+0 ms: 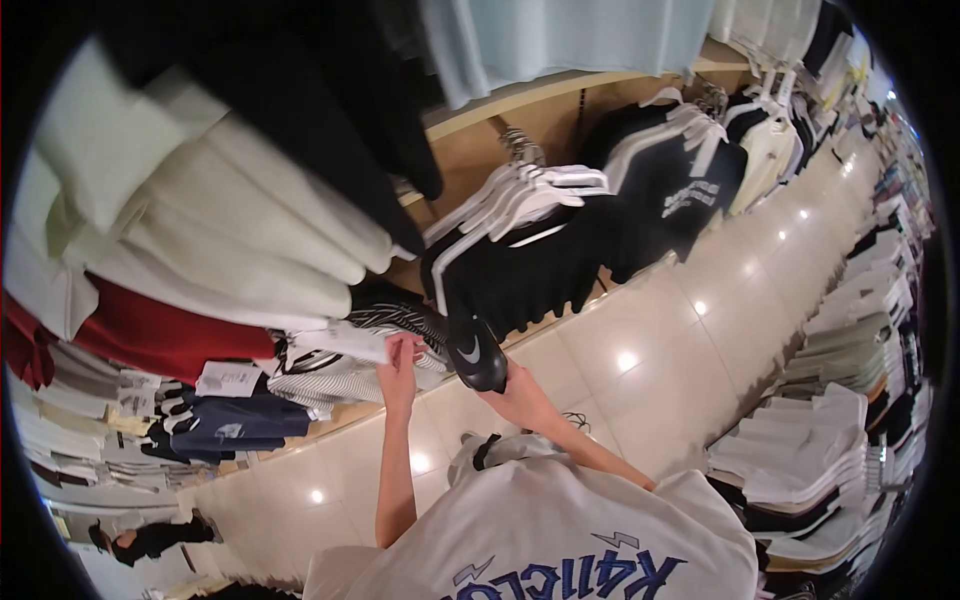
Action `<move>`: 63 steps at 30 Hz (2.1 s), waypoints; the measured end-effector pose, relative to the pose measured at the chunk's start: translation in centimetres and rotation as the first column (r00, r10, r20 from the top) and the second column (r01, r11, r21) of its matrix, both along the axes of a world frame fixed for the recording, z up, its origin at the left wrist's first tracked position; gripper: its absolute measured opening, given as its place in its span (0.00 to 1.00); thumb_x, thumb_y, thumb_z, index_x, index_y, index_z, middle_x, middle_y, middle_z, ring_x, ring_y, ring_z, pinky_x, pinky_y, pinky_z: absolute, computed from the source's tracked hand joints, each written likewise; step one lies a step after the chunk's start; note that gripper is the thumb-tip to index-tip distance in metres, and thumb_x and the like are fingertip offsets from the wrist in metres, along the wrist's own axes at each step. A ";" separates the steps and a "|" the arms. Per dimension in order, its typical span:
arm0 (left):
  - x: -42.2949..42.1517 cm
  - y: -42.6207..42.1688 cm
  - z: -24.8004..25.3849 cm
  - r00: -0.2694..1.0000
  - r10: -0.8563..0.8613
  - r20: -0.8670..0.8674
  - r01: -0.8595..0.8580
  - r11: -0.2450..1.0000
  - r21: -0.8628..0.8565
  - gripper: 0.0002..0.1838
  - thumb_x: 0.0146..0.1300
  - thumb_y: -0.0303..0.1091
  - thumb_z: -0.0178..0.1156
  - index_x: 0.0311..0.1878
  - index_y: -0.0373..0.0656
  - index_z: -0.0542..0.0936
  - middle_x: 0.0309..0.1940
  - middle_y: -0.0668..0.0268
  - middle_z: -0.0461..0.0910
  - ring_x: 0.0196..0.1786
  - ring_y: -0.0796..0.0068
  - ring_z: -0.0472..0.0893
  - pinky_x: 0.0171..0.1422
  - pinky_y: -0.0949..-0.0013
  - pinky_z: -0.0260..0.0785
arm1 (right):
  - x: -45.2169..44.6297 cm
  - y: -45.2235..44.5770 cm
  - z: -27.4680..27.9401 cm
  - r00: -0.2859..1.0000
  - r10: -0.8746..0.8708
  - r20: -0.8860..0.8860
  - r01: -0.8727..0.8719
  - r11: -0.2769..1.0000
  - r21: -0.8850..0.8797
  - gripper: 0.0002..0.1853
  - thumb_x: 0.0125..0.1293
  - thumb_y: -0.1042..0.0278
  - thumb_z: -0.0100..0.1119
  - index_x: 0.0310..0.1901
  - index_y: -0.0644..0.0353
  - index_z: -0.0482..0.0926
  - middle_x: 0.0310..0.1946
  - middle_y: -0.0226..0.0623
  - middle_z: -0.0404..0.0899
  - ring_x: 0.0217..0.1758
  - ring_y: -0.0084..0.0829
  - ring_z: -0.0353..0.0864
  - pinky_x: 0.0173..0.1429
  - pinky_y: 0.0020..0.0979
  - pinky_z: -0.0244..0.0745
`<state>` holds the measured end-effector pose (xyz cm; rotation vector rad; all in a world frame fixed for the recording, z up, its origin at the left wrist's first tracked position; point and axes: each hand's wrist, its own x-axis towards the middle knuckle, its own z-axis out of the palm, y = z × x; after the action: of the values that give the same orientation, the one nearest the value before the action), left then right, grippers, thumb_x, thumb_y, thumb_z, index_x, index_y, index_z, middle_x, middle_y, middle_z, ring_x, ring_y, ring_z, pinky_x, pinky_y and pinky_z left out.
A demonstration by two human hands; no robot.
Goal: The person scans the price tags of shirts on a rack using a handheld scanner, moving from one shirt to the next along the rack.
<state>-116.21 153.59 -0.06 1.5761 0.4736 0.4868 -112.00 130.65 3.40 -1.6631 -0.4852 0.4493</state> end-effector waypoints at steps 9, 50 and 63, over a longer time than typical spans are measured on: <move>4.8 -14.9 -0.5 0.738 -0.640 -0.214 0.652 0.758 -0.019 0.14 0.78 0.31 0.48 0.57 0.32 0.76 0.46 0.58 0.83 0.51 0.69 0.83 0.57 0.65 0.74 | 4.3 -7.6 -2.5 0.912 -0.354 -0.207 0.397 0.890 0.226 0.18 0.67 0.70 0.65 0.54 0.67 0.73 0.40 0.39 0.81 0.44 0.29 0.79 0.53 0.34 0.75; 50.8 -50.9 1.5 0.287 -0.926 -0.244 0.940 0.224 0.255 0.13 0.67 0.32 0.65 0.50 0.34 0.82 0.43 0.58 0.85 0.44 0.66 0.86 0.50 0.65 0.76 | 40.0 -43.3 -2.3 0.350 -0.931 -0.102 0.936 0.345 0.065 0.07 0.67 0.72 0.62 0.40 0.69 0.80 0.33 0.37 0.85 0.37 0.27 0.82 0.46 0.32 0.76; 70.8 -66.3 9.7 0.657 -0.751 0.068 0.752 0.659 0.021 0.17 0.76 0.36 0.55 0.61 0.35 0.74 0.47 0.60 0.82 0.48 0.74 0.83 0.57 0.70 0.73 | 58.8 -61.4 5.0 0.597 -0.763 -0.248 0.802 0.567 0.186 0.11 0.68 0.66 0.66 0.39 0.65 0.77 0.25 0.28 0.75 0.24 0.20 0.75 0.29 0.25 0.72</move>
<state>-45.43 87.31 9.61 1.5805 -0.2658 -0.1138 -53.17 69.30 8.37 -1.3778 0.3290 -0.1824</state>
